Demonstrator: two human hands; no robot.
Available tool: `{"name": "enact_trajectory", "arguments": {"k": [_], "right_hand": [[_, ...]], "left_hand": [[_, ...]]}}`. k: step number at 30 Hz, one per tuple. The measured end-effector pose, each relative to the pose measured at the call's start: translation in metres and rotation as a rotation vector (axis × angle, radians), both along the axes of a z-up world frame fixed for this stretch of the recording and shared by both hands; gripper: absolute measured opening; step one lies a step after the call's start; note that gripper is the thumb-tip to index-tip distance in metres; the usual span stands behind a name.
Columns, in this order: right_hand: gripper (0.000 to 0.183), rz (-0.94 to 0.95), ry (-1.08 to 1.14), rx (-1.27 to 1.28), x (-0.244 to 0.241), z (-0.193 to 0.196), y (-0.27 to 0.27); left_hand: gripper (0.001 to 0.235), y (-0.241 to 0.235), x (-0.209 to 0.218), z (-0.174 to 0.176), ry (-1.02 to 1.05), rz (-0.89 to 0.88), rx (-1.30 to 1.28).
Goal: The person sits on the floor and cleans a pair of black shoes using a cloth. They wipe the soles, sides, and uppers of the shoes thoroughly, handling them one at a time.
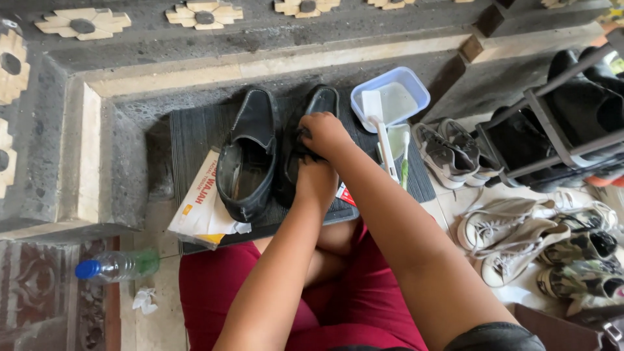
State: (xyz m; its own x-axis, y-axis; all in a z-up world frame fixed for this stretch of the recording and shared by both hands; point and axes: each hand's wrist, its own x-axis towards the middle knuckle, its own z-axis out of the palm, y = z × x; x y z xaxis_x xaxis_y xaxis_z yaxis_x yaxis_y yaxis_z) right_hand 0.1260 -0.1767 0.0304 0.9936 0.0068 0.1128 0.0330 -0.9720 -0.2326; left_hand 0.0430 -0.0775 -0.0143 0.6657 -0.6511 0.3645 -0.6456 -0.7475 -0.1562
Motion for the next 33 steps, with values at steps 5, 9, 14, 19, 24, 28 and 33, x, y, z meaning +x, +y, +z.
{"name": "enact_trajectory", "arguments": {"k": [5,9,14,19,24,28,33], "right_hand": [[0.027,0.033,-0.019,0.176,-0.040,0.013,0.000],[0.025,-0.007,-0.170,0.426,-0.071,0.021,-0.004],[0.021,-0.327,-0.378,0.723,-0.121,0.041,0.006],[0.018,-0.432,-0.512,0.824,-0.151,0.056,0.021],[0.018,-0.475,-0.597,1.021,-0.161,0.042,0.025],[0.015,-0.501,-0.560,1.043,-0.170,0.056,0.024],[0.015,-0.508,-0.578,1.058,-0.176,0.058,0.017]], "left_hand": [[0.018,0.004,-0.017,0.019,-0.055,0.014,0.023],[0.018,0.005,-0.029,0.038,-0.029,-0.026,-0.045],[0.048,-0.011,-0.031,0.040,0.192,0.063,-0.008],[0.031,-0.005,-0.024,0.033,0.025,0.050,-0.156],[0.031,0.014,0.003,0.030,0.357,-0.108,-0.149],[0.038,0.023,-0.002,0.075,0.585,-0.089,-0.132],[0.034,0.046,-0.003,0.129,0.855,-0.022,-0.269]]}}
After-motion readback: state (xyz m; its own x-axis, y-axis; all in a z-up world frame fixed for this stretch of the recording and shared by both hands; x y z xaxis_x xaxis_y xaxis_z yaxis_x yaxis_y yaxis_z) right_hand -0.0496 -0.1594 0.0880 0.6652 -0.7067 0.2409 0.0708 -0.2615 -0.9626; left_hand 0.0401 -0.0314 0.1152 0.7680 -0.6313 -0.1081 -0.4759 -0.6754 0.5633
